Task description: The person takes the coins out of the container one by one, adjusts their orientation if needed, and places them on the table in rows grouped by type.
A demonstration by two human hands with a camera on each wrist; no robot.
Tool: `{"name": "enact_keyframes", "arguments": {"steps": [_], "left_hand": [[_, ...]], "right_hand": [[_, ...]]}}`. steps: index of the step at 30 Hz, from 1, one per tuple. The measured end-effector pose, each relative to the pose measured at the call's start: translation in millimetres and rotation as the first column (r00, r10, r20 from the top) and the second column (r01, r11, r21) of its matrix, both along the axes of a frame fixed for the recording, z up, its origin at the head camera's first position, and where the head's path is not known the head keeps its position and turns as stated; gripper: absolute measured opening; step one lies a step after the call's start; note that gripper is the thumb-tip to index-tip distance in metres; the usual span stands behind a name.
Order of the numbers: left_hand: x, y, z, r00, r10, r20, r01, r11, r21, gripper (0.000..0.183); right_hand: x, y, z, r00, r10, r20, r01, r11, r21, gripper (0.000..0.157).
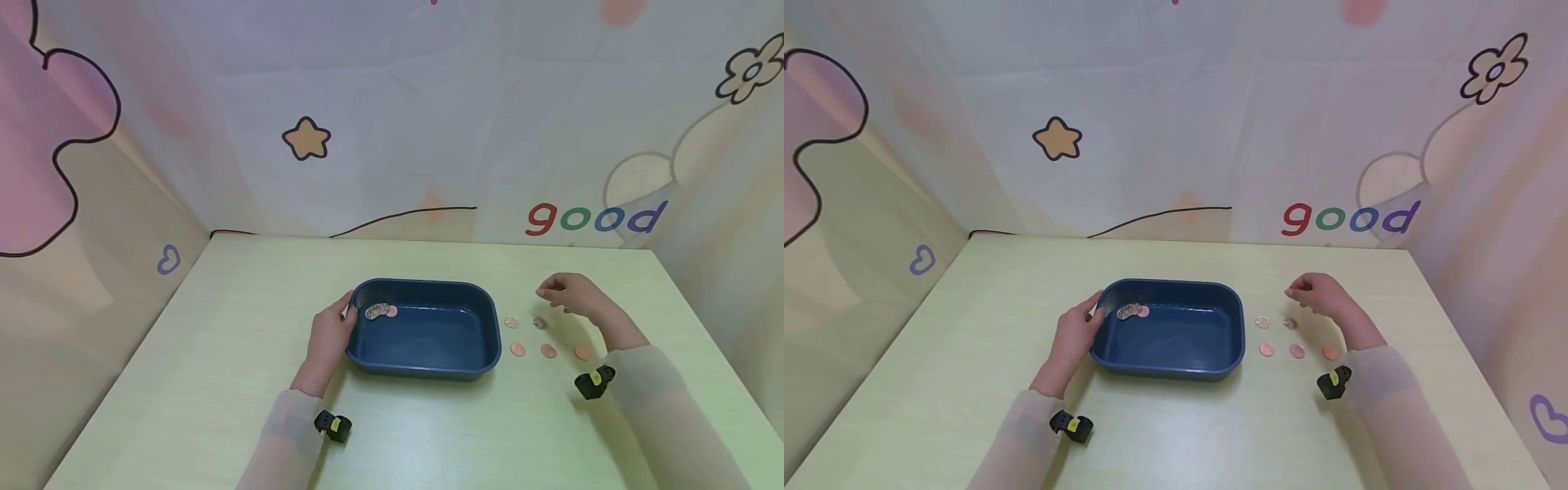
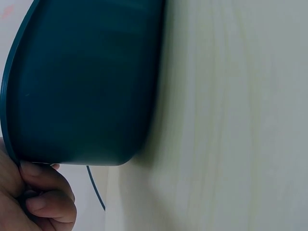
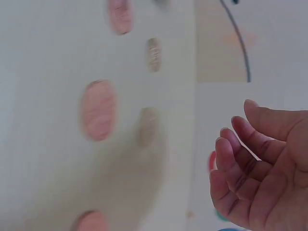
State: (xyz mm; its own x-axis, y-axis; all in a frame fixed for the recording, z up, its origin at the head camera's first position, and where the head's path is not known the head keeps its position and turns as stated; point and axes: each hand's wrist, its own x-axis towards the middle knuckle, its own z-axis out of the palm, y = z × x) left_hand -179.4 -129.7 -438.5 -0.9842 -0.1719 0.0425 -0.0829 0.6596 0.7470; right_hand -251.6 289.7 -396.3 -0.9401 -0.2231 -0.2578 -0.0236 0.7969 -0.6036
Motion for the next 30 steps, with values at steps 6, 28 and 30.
{"name": "enact_keyframes", "arguments": {"steps": [6,28,30], "left_hand": [[0.2,0,0.1,1.000,-0.002,0.005,0.002,1.000,0.004,0.046],[-3.1,-1,-3.5,1.000,-0.004,0.005,0.004,1.000,0.000,0.045],[-2.8,-1,-3.5,1.000,0.000,0.008,0.000,1.000,-0.001,0.045]], "right_hand": [[3.0,-24,38.2,0.990,0.071,-0.123,-0.074,0.997,-0.021,0.035],[-22.1,-166,66.4,0.844,0.536,-0.038,-0.535,0.844,0.023,0.032],[-24.1,-180,59.8,0.815,0.579,-0.017,-0.579,0.815,0.018,0.033]]}}
